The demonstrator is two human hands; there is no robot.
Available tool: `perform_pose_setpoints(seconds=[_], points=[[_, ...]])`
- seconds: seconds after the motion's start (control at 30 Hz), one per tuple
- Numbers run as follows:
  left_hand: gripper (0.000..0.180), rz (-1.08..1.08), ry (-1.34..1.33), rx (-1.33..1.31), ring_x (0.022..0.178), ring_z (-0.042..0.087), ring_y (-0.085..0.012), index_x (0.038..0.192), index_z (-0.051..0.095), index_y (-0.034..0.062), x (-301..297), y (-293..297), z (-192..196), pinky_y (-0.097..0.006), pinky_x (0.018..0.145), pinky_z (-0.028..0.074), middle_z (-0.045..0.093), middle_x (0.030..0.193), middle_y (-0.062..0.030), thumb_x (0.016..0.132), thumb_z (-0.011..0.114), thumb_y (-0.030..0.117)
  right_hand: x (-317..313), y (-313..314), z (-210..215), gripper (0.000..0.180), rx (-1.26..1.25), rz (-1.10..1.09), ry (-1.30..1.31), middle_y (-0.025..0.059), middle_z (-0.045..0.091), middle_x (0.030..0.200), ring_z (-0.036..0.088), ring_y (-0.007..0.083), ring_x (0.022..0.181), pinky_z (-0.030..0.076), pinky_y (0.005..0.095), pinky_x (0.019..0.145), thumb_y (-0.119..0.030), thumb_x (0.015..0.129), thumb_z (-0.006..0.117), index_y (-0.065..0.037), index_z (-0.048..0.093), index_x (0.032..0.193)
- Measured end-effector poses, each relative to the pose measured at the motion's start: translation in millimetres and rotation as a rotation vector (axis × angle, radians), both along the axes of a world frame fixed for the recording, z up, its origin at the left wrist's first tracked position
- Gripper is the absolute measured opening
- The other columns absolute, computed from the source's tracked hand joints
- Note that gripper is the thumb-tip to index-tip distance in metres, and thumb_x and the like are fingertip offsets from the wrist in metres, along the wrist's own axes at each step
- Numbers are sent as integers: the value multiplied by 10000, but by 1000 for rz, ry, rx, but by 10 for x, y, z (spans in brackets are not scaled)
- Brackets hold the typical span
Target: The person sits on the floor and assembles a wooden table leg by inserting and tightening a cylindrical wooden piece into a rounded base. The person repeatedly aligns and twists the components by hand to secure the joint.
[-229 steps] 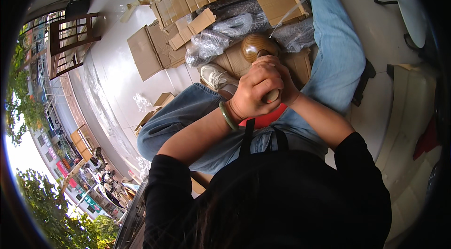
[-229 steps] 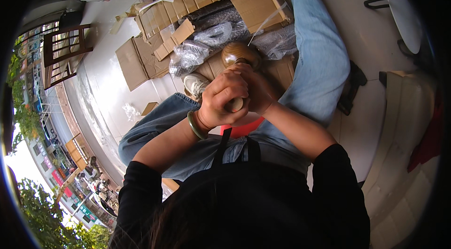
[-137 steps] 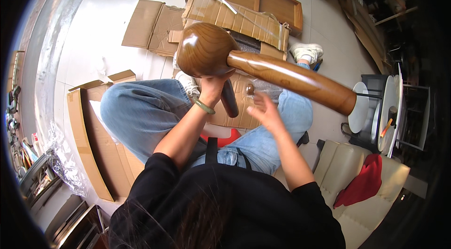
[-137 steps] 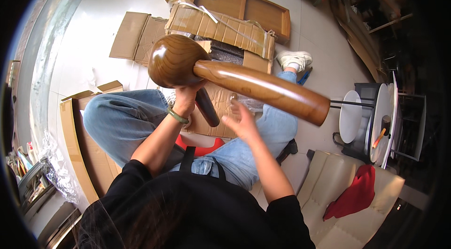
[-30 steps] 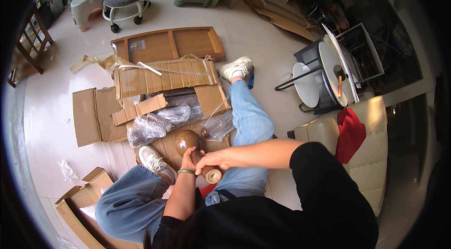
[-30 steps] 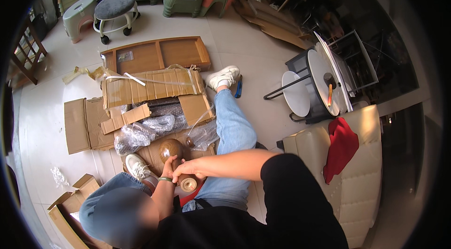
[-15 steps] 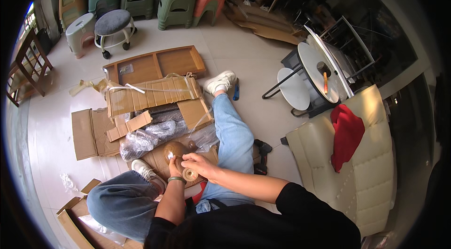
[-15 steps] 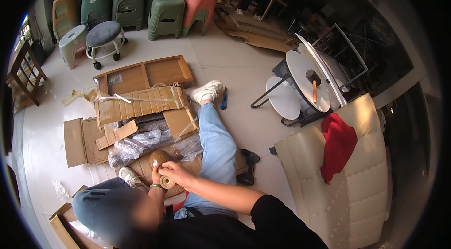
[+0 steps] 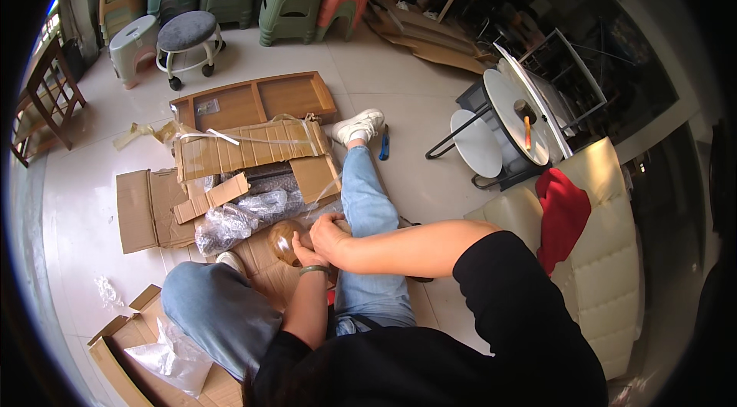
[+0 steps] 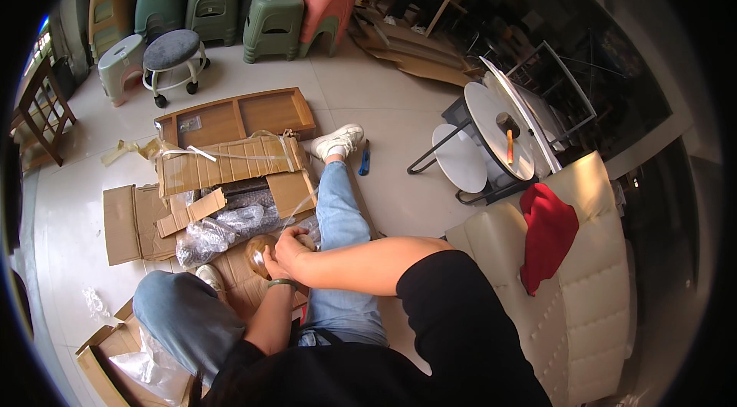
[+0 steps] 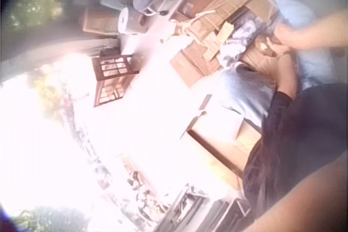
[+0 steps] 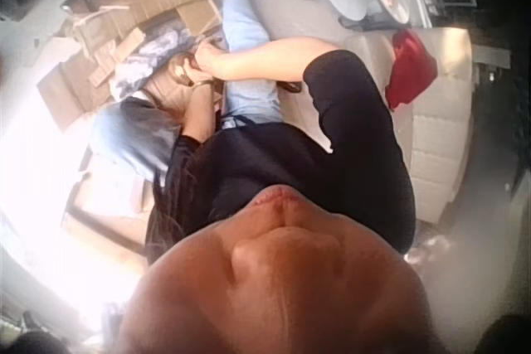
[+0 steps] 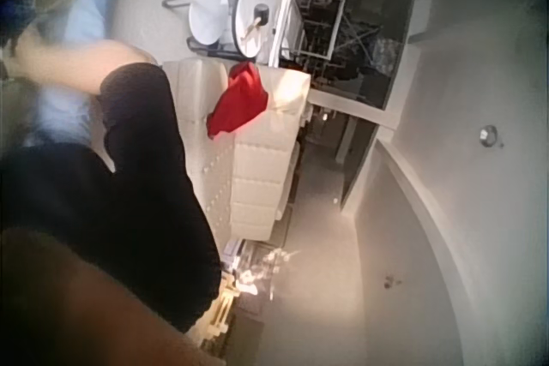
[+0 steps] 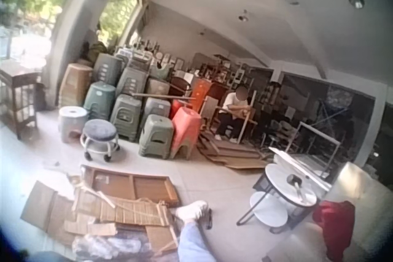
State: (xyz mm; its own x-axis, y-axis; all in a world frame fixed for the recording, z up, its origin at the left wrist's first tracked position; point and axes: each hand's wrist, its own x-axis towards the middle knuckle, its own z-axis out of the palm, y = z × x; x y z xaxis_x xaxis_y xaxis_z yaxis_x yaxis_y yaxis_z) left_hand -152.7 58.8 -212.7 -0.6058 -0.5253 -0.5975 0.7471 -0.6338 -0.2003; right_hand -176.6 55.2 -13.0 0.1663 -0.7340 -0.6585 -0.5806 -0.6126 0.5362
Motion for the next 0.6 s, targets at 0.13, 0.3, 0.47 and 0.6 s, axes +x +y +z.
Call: perform_pose_setpoints(seconds=[0.13,0.3,0.47,0.6], points=[[662,134,-26,-85,1211,527,-298,1185,566,3,-90,0,188,-453,1106,362,603,1226,-144,864,496,578,-55,-21,-79,391,-75,-32,145,215,651,1051,648,414,848,523,599,617,-264,902,553,-2,633,1181],[387,242,124,154,1134,574,-268,1028,624,67,-185,-68,-82,-396,1076,403,650,1151,-116,864,576,414,-150,-23,-73,451,-121,-59,-6,233,637,1026,639,408,851,510,598,611,-268,933,494,23,540,1275],[325,185,219,42,1051,587,-256,906,589,65,-164,-67,-325,-386,1013,442,654,1017,-92,856,572,386,-104,-31,-72,548,-10,-53,104,201,631,1142,643,418,893,514,611,591,-286,965,479,-66,426,1464],[314,167,191,124,987,595,-257,852,553,61,-148,-72,-255,-385,976,462,639,941,-84,851,566,376,5,-89,-26,549,33,-140,132,182,633,1141,649,388,903,519,608,577,-266,941,524,-52,453,1442]])
